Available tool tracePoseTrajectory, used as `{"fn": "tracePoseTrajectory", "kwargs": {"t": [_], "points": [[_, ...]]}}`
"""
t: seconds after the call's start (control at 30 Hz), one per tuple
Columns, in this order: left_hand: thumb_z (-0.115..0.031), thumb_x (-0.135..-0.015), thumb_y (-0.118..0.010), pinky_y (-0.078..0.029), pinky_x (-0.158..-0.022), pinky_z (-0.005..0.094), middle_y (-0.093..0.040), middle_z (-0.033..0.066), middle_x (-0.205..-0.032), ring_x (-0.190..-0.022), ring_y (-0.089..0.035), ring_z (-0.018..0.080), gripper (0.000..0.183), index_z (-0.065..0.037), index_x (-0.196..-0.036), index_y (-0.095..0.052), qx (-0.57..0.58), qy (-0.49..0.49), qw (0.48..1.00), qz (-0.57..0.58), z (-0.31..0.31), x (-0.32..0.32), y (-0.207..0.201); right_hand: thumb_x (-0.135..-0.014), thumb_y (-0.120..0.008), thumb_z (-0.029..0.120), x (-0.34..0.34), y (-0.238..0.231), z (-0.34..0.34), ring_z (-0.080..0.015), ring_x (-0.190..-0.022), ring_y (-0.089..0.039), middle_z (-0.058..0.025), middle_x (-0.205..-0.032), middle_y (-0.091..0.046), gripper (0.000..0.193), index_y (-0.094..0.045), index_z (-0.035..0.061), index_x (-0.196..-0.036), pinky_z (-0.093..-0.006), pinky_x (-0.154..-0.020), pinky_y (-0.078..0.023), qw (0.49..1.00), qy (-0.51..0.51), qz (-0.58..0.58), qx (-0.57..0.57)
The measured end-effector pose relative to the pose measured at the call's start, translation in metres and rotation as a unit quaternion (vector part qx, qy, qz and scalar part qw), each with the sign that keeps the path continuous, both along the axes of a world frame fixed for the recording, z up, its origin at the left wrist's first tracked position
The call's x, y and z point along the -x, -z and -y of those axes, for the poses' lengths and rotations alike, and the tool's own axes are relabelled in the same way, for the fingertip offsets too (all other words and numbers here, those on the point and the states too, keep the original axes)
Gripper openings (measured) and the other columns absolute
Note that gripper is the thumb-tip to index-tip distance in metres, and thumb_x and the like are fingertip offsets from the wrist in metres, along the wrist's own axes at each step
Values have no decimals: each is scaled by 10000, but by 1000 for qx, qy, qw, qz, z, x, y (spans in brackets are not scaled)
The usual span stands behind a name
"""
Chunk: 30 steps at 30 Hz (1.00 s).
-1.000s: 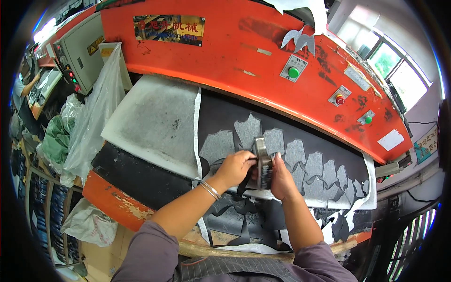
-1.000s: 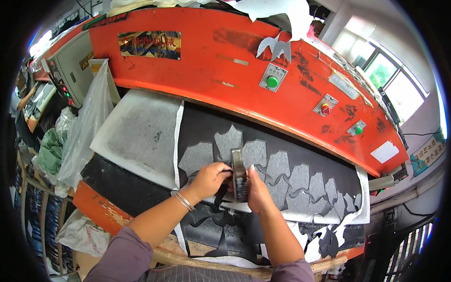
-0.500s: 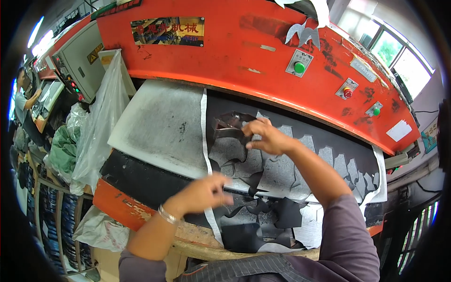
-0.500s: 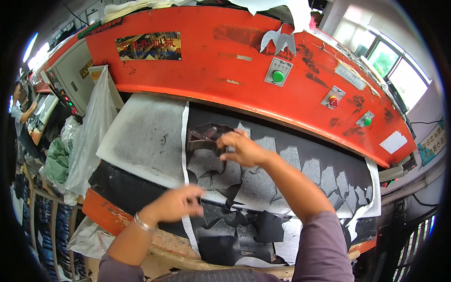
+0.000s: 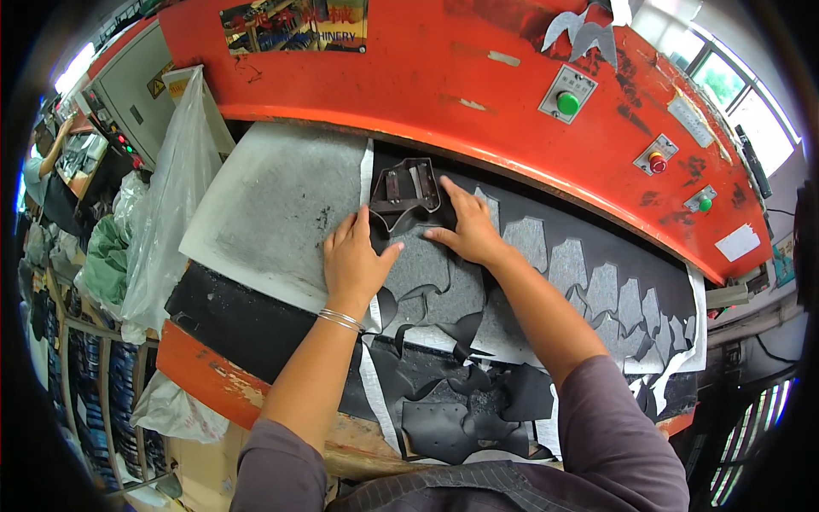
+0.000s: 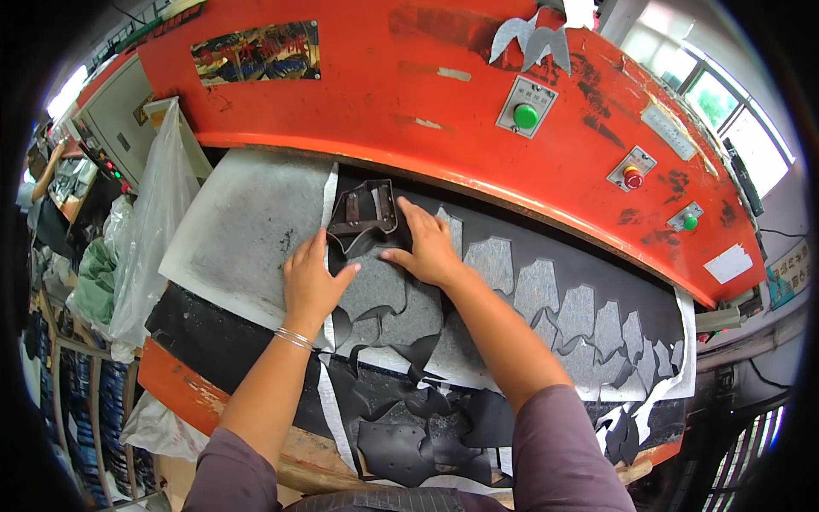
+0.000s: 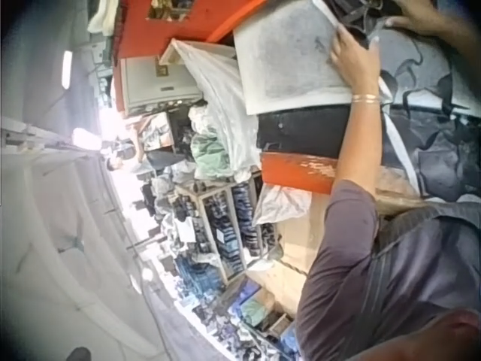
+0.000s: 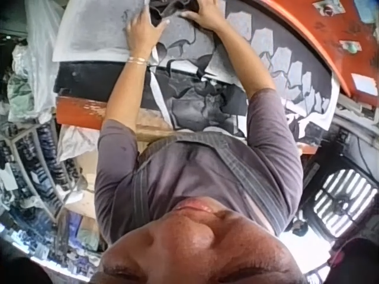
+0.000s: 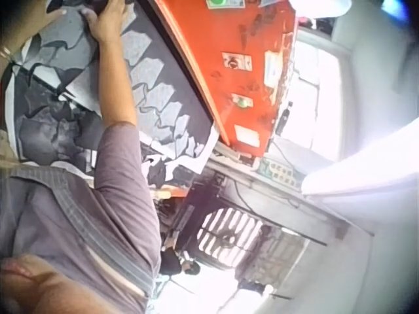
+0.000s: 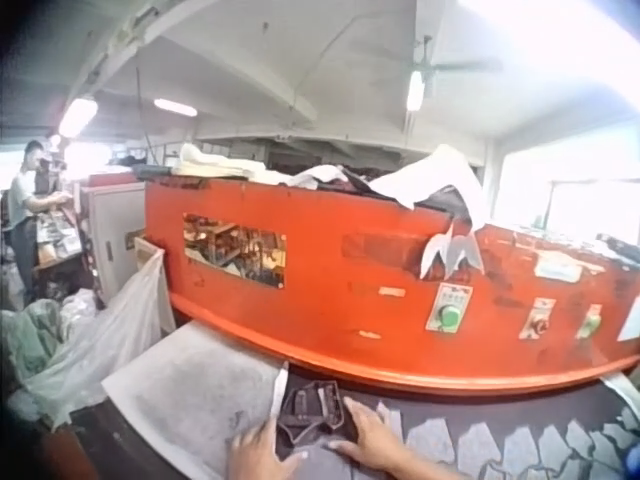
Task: Die cutting shoe components from a sheet of material using a hydraulic swing-arm clicker press.
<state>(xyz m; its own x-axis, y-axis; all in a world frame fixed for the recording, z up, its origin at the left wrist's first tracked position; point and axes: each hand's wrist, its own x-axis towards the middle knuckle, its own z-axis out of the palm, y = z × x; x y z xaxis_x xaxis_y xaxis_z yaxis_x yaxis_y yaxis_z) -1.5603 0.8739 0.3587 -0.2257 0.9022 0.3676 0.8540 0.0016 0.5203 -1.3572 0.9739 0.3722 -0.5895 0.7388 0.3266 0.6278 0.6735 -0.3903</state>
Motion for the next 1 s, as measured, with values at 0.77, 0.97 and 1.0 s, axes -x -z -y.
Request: {"fn": "tracePoseTrajectory", "kwargs": {"t": [0.77, 0.97, 1.0], "points": [[-298, -813, -699, -334, -1018, 432, -614, 157, -1214, -1220, -484, 301, 599, -17, -1305, -504, 4, 10, 999, -30, -6, -1, 9, -810, -712, 309, 5, 9, 14, -333, -1129, -561, -191, -1188, -601, 700, -408, 54, -1387, -452, -1066, -331, 994, 99, -40, 32], [-295, -800, -713, -346, -1025, 446, -594, 195, -1227, -1224, -482, 336, 648, 8, -1323, -477, 2, 3, 1000, -30, 0, -15, 2, -815, -688, 371, -9, -8, 29, -337, -1287, -440, -230, -1331, -510, 769, -361, 25, -1420, -433, -1081, -322, 989, 145, 12, 30], [-279, -791, -724, -362, -1016, 444, -585, 202, -1238, -1220, -486, 343, 656, 11, -1324, -474, -9, 29, 999, 15, 2, -9, 5, -815, -688, 371, -13, -17, 38, -337, -1287, -440, -230, -1331, -510, 769, -361, 25, -1420, -433, -1081, -322, 990, 141, 5, 24]]}}
